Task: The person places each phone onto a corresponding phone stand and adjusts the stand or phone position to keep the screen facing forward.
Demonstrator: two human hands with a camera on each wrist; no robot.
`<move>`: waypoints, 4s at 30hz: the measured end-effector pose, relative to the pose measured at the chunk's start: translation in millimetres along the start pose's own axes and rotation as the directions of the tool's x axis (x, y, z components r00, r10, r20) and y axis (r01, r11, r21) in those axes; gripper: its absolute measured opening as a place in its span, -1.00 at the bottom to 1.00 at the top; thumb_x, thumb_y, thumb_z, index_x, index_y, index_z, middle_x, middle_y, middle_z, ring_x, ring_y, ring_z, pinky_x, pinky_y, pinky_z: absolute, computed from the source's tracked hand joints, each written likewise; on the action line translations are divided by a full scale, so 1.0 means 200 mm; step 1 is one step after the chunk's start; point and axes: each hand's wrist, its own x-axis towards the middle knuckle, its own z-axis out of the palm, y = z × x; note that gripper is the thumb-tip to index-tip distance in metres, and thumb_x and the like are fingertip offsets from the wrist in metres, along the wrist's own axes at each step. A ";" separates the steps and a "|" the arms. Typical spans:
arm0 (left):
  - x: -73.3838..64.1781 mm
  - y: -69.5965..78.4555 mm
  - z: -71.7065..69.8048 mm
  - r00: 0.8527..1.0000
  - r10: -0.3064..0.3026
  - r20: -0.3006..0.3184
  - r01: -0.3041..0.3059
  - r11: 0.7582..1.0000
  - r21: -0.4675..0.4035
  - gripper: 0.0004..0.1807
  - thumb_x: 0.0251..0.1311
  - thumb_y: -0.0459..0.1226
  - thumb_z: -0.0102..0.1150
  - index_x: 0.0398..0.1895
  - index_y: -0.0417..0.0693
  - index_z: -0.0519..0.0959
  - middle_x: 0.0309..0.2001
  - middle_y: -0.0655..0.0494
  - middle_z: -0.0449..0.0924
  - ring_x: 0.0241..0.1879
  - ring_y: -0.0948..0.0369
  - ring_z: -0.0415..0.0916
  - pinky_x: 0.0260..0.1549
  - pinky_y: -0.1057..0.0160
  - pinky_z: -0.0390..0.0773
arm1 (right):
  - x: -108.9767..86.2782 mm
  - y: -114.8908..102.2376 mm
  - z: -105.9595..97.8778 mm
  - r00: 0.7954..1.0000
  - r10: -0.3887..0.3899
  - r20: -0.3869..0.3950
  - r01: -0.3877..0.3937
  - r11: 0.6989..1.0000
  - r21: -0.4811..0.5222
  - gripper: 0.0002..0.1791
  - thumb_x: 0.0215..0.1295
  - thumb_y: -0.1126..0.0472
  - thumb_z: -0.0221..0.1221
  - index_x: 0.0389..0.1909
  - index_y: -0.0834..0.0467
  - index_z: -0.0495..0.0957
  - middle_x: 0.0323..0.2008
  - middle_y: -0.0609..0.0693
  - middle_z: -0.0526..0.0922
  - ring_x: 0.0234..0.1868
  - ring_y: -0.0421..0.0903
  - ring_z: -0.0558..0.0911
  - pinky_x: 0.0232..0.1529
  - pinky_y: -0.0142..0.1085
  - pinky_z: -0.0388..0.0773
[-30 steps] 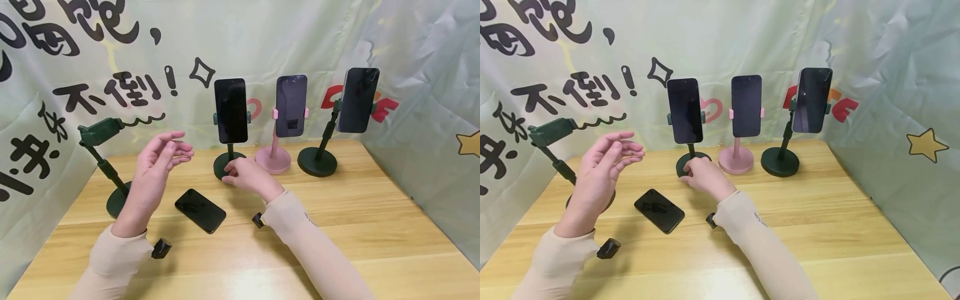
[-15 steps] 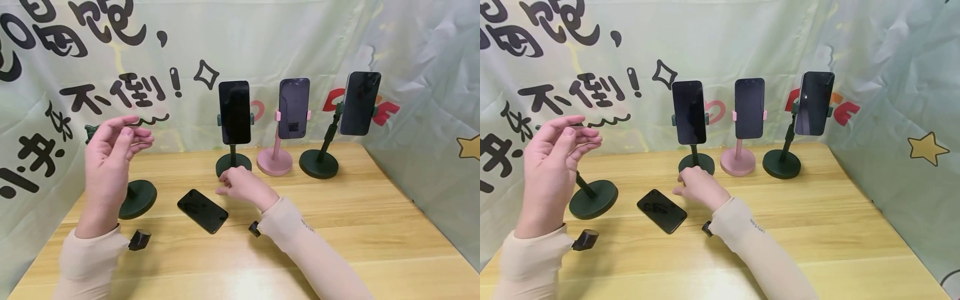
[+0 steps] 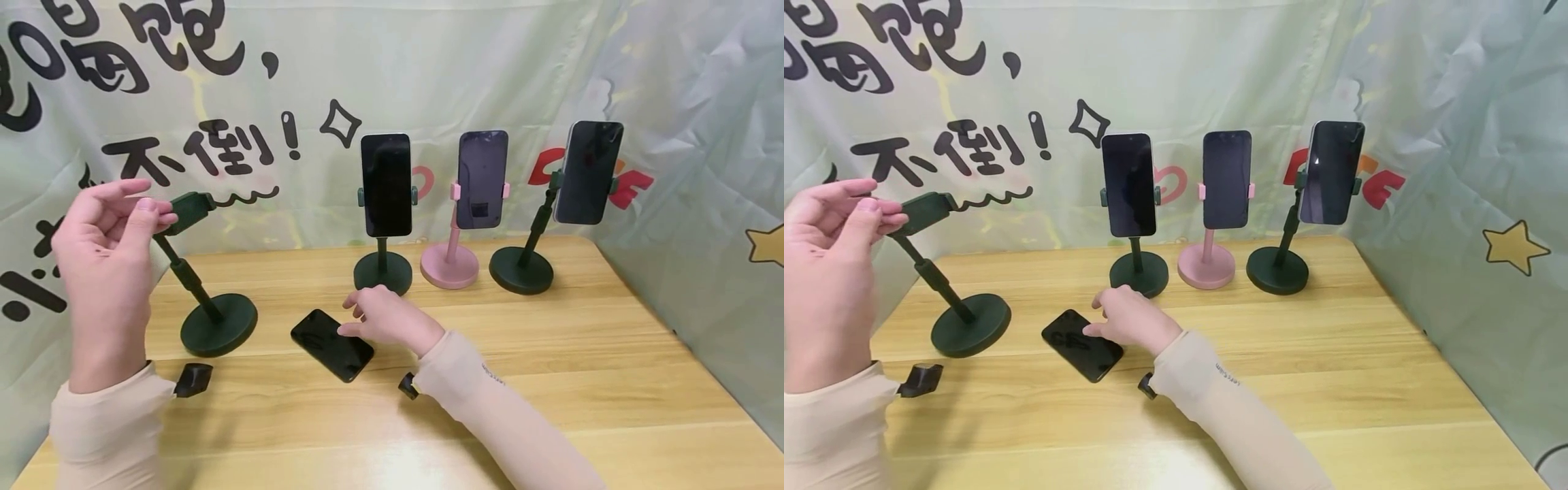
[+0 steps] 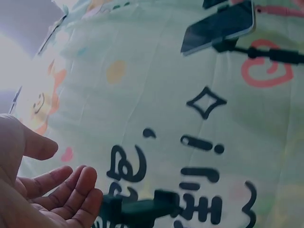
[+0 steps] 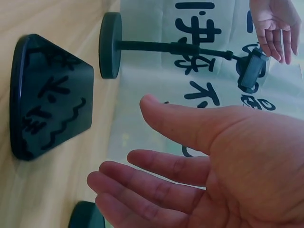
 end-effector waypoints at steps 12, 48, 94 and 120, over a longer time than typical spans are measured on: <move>0.03 0.01 -0.06 0.994 -0.083 -0.076 0.111 0.804 0.584 -0.71 0.45 -0.20 0.30 0.18 0.19 0.69 -0.14 0.52 0.60 -0.12 0.47 0.56 -0.03 0.54 0.45 | 0.06 -0.11 0.14 1.000 -0.005 -0.004 0.005 0.985 -0.172 -0.32 0.47 -0.14 0.36 0.47 0.09 0.53 0.36 0.00 0.68 0.33 -0.06 0.66 0.33 -0.15 0.62; 0.07 -0.03 -0.14 0.955 -0.290 0.063 0.143 0.634 0.760 -0.52 0.45 0.06 0.29 0.38 0.36 0.51 -0.09 0.50 0.45 -0.09 0.55 0.49 -0.24 0.46 0.45 | 0.15 -0.20 0.29 0.999 0.027 -0.036 -0.039 0.930 -0.366 -0.27 0.33 -0.25 0.45 0.44 -0.06 0.56 0.27 0.01 0.66 0.14 0.00 0.66 0.09 -0.14 0.69; 0.00 0.08 -0.18 0.927 -0.256 0.276 -0.055 0.632 0.773 -0.69 0.43 0.02 0.37 0.14 0.29 0.60 -0.31 0.59 0.56 -0.39 0.60 0.62 -0.41 0.43 0.43 | 0.20 -0.24 0.33 0.999 -0.013 -0.048 -0.007 0.922 -0.386 -0.40 0.41 -0.26 0.36 0.32 -0.02 0.63 0.08 0.00 0.69 -0.05 -0.03 0.61 -0.07 -0.20 0.63; -0.09 0.18 -0.17 0.864 -0.255 0.434 -0.187 0.638 0.747 -0.65 0.40 -0.09 0.44 0.19 0.15 0.64 -0.24 0.29 0.62 -0.36 0.48 0.66 -0.39 0.46 0.43 | 0.22 -0.31 0.39 0.980 -0.200 -0.025 0.196 0.975 -0.101 -0.24 0.56 -0.11 0.26 0.64 0.05 0.29 0.45 -0.03 0.60 0.40 -0.18 0.63 0.41 -0.35 0.54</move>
